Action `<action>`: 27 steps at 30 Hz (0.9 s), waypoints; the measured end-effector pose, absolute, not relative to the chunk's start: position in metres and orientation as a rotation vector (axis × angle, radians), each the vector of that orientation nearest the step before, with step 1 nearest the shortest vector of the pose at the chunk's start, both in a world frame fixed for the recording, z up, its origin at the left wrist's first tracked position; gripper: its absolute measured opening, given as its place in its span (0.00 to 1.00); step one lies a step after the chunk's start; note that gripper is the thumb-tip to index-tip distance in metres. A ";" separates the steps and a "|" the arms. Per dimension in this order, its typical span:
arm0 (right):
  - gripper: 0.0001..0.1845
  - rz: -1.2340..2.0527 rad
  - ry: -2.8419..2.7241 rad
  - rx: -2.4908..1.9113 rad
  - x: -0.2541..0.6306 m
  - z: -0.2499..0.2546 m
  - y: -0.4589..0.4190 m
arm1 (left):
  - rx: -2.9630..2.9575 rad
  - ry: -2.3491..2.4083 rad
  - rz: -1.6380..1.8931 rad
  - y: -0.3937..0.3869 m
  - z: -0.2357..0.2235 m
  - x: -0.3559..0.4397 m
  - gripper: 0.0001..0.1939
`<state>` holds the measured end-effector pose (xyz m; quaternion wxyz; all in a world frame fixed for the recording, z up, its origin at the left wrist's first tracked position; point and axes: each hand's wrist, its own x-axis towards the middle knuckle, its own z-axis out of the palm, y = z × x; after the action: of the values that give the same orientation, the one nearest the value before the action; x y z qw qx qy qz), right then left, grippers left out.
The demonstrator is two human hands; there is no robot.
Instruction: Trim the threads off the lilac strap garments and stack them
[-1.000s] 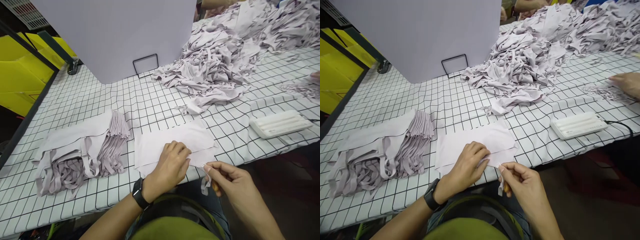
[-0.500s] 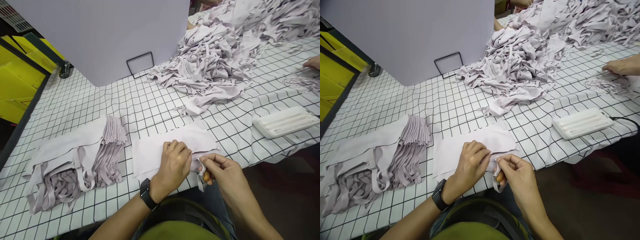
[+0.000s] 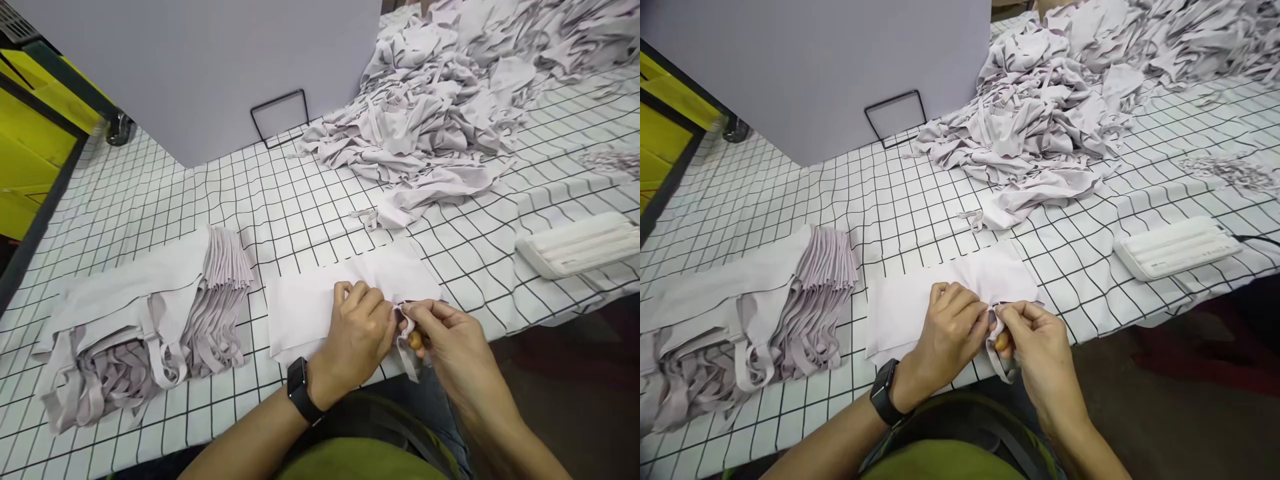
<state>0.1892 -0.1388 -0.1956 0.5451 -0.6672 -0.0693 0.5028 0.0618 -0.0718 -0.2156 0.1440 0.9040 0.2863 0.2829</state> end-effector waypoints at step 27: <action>0.20 1.174 -1.218 -2.119 0.231 -0.206 -0.229 | 2.455 0.772 0.732 -0.078 -0.198 0.018 0.11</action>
<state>0.2308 -0.2286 -0.2064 0.2136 -0.7634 -0.4388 0.4231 0.0178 -0.0779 -0.1980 0.2309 0.8928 0.2808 0.2661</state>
